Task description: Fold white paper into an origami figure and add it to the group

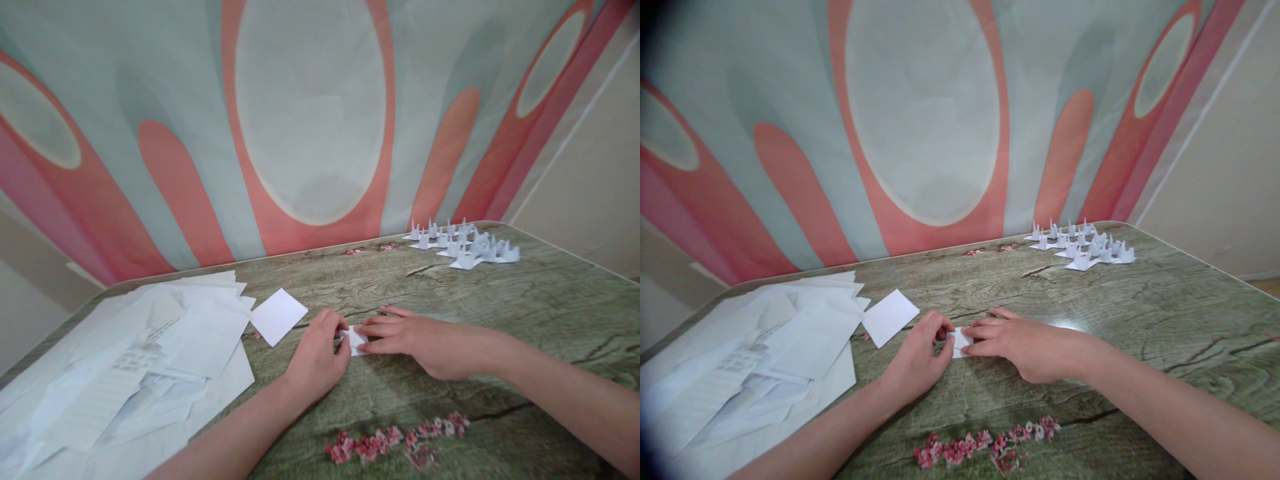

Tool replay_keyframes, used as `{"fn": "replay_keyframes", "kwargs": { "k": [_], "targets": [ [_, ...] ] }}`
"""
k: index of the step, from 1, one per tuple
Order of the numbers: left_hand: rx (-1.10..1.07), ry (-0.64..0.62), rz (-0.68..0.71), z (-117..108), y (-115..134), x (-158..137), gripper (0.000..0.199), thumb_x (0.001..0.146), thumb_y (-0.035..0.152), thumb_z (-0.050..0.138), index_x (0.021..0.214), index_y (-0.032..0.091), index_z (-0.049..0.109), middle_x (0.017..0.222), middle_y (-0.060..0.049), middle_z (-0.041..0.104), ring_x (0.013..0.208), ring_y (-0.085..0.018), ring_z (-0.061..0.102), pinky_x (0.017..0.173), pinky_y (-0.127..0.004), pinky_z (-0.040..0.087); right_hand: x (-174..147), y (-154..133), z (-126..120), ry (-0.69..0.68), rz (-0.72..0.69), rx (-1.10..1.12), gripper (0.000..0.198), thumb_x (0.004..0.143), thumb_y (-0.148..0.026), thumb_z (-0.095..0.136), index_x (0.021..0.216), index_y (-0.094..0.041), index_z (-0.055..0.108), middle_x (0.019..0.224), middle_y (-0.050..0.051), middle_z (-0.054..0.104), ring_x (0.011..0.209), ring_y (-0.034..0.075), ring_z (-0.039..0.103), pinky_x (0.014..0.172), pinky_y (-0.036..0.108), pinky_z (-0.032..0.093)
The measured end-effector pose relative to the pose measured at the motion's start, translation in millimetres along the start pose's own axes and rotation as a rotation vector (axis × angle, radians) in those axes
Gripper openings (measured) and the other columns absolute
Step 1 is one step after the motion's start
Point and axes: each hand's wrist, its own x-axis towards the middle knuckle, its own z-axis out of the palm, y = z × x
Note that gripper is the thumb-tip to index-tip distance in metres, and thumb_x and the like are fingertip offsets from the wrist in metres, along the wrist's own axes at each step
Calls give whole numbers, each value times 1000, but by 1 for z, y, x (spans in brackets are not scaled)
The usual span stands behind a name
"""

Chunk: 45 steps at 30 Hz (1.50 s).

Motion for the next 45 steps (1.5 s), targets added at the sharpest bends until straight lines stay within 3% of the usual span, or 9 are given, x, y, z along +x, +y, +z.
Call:
{"fn": "replay_keyframes", "kwargs": {
  "k": [10,20,26,32,38,45],
  "targets": [
    [-21,-36,37,-1,-2,-2,19,77,4,43,85,17,53,88,-4,49,83,-16,50,76,-29,42,0,1,3,-8,6,-24,92,54,9,42,136,-32,30,143,1,30,131,18,24,108,47,8],
    [6,-56,57,-5,0,-4,15,82,9,44,87,17,56,89,-5,51,83,-17,52,78,-29,44,0,1,2,12,5,7,91,56,10,41,135,-33,32,143,0,32,129,18,28,108,46,8],
    [206,-139,187,-15,2,-4,17,87,17,43,92,18,60,93,-6,57,90,-20,52,82,-34,43,0,2,2,22,4,27,90,56,11,41,134,-33,33,142,0,32,129,18,29,108,46,7],
    [472,-245,364,-16,6,-13,32,86,14,42,116,16,52,120,-8,55,115,-23,44,97,-38,34,1,2,3,25,-6,25,89,58,10,41,136,-33,30,142,0,33,130,17,27,108,46,7],
    [682,-362,349,-13,9,-24,46,85,15,36,131,12,39,137,-10,40,126,-22,35,103,-39,24,-1,3,2,33,-6,82,91,57,10,41,137,-31,27,141,0,34,130,17,26,109,45,6],
    [712,-413,315,-10,8,-26,53,80,14,33,133,11,36,141,-10,32,130,-22,28,105,-39,23,-4,8,-1,-6,-2,125,94,55,10,38,139,-29,24,143,-1,30,131,15,25,110,42,8]
  ]
}}
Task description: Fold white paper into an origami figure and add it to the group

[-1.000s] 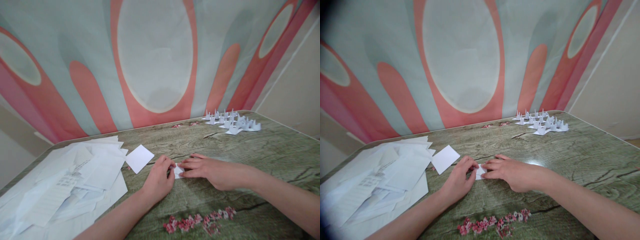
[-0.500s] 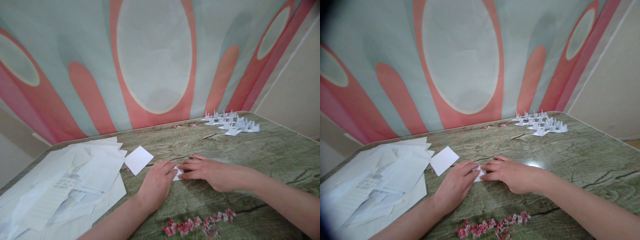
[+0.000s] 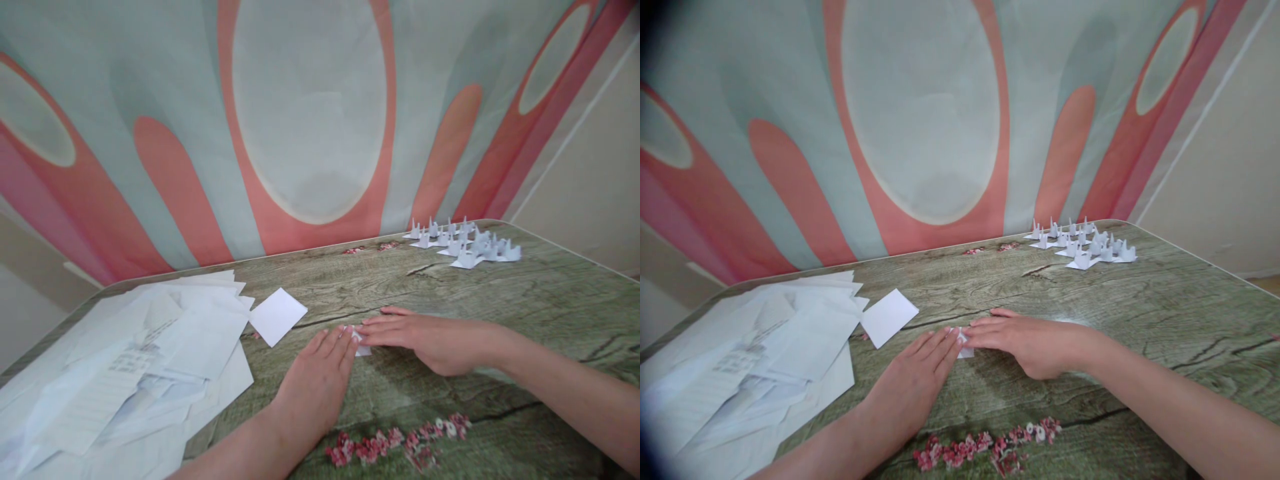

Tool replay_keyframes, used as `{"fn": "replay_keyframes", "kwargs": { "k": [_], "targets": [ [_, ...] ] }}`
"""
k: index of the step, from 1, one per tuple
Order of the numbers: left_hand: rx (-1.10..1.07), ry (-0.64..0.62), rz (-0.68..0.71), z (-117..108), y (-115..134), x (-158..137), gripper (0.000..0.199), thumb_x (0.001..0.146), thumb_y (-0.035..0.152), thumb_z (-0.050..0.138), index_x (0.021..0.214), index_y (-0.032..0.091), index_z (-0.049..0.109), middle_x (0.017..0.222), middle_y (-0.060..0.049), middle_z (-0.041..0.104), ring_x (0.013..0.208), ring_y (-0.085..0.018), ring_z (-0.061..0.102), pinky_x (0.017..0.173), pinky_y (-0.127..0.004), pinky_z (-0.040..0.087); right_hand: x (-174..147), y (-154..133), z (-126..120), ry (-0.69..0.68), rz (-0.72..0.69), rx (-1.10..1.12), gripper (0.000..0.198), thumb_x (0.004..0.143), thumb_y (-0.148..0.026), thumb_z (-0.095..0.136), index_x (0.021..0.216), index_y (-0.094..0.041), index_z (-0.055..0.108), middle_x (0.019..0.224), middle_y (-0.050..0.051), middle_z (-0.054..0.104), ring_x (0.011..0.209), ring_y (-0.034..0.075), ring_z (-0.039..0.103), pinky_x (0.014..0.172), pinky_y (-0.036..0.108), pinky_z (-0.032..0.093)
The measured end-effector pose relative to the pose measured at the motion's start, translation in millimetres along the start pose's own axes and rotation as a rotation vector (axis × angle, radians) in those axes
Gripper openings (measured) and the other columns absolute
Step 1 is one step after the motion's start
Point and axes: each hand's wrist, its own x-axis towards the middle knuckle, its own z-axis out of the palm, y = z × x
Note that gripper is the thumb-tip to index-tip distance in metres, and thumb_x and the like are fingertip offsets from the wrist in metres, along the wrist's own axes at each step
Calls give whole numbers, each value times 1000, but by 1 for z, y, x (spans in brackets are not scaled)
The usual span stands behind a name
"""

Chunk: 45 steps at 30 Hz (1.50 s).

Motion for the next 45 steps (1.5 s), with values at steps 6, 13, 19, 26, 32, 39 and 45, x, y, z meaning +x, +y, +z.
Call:
{"fn": "replay_keyframes", "kwargs": {
  "k": [6,13,19,26,32,39,45],
  "targets": [
    [0,-24,-3,2,0,0,54,80,15,33,134,10,34,141,-10,31,130,-22,27,105,-39,23,1,1,-3,-71,-20,-74,94,52,10,37,135,-33,30,147,-3,18,134,14,17,109,45,7],
    [14,-21,-8,1,1,0,55,79,14,34,134,9,33,142,-11,30,130,-23,27,105,-39,24,1,-2,-1,-60,-25,-106,90,56,10,39,135,-33,31,147,-3,18,134,14,16,109,45,6],
    [42,-44,-22,-2,3,0,53,81,16,34,134,8,34,142,-11,30,131,-24,26,105,-39,24,2,-1,2,-14,-30,-76,86,58,10,41,132,-33,37,146,-2,23,132,17,23,109,45,7],
    [86,-20,-75,-3,2,-3,53,83,18,39,135,17,31,143,-10,27,133,-24,21,105,-42,23,3,-3,2,7,-22,-70,87,56,12,40,130,-33,40,144,-2,27,131,17,25,108,45,9],
    [54,-6,-139,-6,3,-8,55,82,27,50,134,28,32,145,-13,21,133,-31,15,103,-48,22,4,-4,3,40,-14,-77,85,57,12,40,129,-34,41,143,-1,30,130,17,28,108,46,12],
    [27,-7,-148,-7,5,-10,60,80,31,54,134,33,30,146,-12,21,133,-32,15,102,-50,21,4,-3,4,32,-22,-123,86,58,11,39,131,-34,38,143,0,30,130,17,27,107,49,13],
    [51,-8,-169,-7,-2,-10,58,80,29,56,133,34,33,143,-11,28,132,-32,19,100,-51,25,3,-2,6,46,-26,-120,86,58,11,39,130,-35,39,143,0,31,129,17,30,107,48,15]
  ]
}}
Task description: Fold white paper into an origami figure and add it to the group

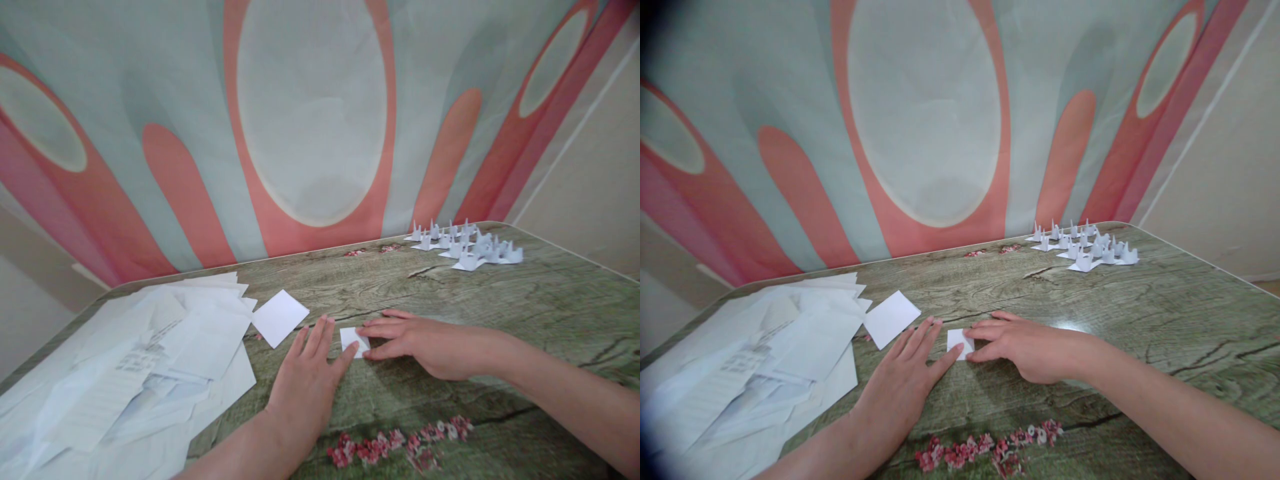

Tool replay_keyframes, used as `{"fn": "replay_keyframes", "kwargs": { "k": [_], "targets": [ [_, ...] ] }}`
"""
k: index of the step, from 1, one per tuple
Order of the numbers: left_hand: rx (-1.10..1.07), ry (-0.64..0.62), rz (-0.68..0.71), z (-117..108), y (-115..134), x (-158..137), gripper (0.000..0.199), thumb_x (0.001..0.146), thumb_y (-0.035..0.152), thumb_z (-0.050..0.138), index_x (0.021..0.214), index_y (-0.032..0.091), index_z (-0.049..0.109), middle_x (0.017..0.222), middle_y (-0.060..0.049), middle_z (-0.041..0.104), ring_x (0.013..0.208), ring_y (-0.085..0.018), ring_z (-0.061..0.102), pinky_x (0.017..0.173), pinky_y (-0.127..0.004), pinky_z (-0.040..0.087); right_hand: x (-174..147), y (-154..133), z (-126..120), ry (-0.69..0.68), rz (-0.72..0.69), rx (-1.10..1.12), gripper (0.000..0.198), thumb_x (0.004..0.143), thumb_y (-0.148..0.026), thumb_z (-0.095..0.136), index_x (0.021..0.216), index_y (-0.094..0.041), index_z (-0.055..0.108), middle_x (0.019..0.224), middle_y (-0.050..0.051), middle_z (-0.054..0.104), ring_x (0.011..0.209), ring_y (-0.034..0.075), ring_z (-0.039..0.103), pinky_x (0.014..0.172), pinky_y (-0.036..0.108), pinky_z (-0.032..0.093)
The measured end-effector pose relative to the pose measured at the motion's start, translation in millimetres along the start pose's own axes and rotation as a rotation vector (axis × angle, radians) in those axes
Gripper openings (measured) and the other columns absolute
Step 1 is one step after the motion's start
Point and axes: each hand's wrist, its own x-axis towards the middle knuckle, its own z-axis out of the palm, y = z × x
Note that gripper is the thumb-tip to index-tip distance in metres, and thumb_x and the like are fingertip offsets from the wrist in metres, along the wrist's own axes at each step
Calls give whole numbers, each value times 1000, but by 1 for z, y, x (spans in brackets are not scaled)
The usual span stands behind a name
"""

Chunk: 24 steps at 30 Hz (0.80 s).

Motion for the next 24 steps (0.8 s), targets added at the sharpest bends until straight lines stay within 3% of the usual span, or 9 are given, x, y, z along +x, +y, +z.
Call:
{"fn": "replay_keyframes", "kwargs": {
  "k": [16,21,24],
  "targets": [
    [-22,-72,-6,-17,-12,2,41,85,24,46,126,25,47,135,-13,42,130,-30,27,100,-48,28,1,-4,-5,-58,38,39,83,60,9,40,130,-34,40,143,0,30,131,19,26,108,47,11],
    [-43,-46,-22,-20,-9,2,41,84,21,44,125,25,47,136,-9,41,130,-29,26,101,-47,27,1,-4,-6,-56,32,23,82,60,9,40,130,-34,41,143,1,31,130,19,28,108,47,12],
    [-61,7,-39,-21,1,1,46,85,19,40,131,21,38,139,-9,36,130,-28,26,102,-46,27,1,-5,-5,-28,25,12,79,63,9,41,129,-34,42,141,1,34,129,20,30,107,48,14]
  ]
}}
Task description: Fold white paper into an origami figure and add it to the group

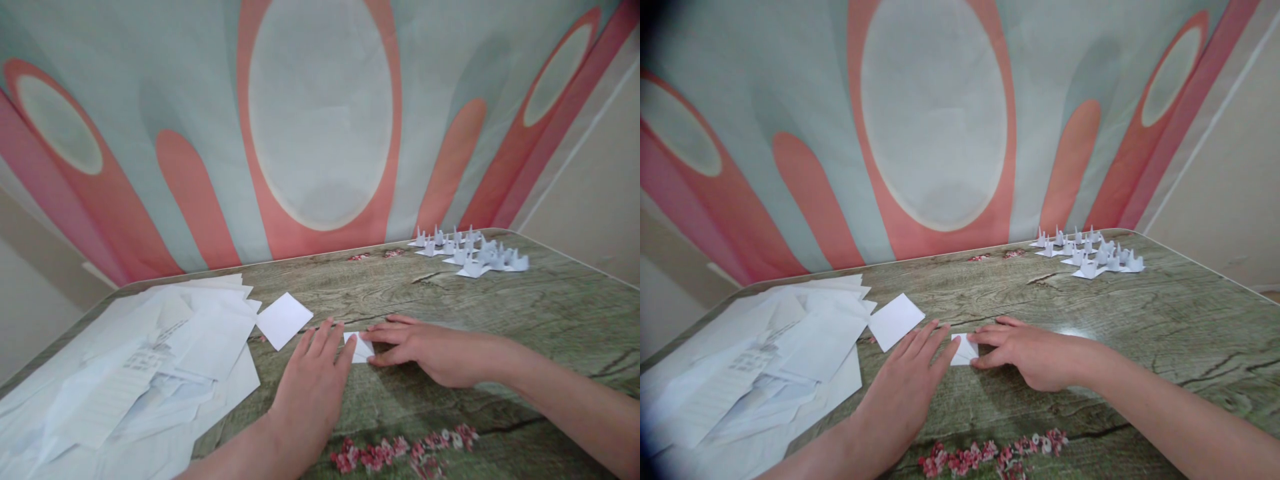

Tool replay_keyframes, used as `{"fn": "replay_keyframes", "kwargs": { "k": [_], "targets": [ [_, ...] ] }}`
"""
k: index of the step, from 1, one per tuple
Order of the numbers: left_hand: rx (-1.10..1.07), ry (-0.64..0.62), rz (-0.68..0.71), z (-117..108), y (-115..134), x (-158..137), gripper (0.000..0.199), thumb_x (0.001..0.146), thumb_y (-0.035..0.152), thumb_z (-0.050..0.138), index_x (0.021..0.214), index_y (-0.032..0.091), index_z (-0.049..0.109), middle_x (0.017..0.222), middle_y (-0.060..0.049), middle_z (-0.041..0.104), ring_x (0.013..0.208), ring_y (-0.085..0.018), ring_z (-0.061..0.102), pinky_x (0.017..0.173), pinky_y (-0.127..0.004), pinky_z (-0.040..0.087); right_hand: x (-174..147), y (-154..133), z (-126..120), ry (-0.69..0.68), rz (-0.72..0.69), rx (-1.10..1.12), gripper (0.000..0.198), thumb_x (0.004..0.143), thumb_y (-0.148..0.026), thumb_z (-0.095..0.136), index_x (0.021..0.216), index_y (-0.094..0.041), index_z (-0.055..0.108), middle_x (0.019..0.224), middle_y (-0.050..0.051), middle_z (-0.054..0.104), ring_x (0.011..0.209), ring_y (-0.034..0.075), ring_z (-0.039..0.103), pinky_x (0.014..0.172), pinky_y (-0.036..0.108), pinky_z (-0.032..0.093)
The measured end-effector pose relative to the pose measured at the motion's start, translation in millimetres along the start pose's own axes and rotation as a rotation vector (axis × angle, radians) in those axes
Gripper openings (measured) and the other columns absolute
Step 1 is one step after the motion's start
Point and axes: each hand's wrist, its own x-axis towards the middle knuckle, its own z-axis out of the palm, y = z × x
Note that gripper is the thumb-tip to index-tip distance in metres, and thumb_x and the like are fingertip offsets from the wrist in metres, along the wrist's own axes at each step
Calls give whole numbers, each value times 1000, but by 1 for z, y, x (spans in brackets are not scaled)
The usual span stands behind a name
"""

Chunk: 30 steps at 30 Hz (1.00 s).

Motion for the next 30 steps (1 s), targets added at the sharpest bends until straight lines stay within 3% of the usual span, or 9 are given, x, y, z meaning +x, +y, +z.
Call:
{"fn": "replay_keyframes", "kwargs": {
  "k": [2,5,13,19,24,30],
  "targets": [
    [-33,6,73,2,7,0,50,86,21,38,135,18,31,141,-7,34,129,-26,27,102,-42,28,0,0,1,13,-4,-4,76,65,8,42,128,-35,42,141,1,35,128,20,31,107,49,15],
    [-65,-8,123,7,13,1,45,88,23,36,133,18,34,136,-5,41,124,-24,34,100,-38,30,0,0,1,21,-6,7,76,66,8,43,129,-35,42,141,1,35,129,20,31,107,48,16],
    [-38,-2,152,12,8,5,40,89,21,36,129,17,41,130,-5,46,125,-24,31,101,-38,26,-2,2,-1,3,-24,-22,74,67,8,42,127,-34,44,142,1,33,129,18,30,107,47,16],
    [-27,-16,154,10,3,6,39,88,20,36,126,16,44,128,-6,49,124,-24,33,100,-38,26,-4,-2,-2,18,-20,-41,79,59,10,42,126,-32,46,140,2,37,128,19,31,107,50,14],
    [-38,-9,168,12,1,5,40,88,22,37,127,16,43,129,-6,48,124,-24,33,101,-38,25,-3,0,-5,54,-44,16,75,62,10,40,125,-31,48,136,2,42,125,17,36,105,43,24],
    [-26,12,144,13,0,8,40,88,20,37,127,16,43,131,-5,46,123,-23,34,101,-37,26,8,8,12,294,101,-81,54,74,3,38,118,-22,55,120,6,56,106,17,51,92,36,39]
  ]
}}
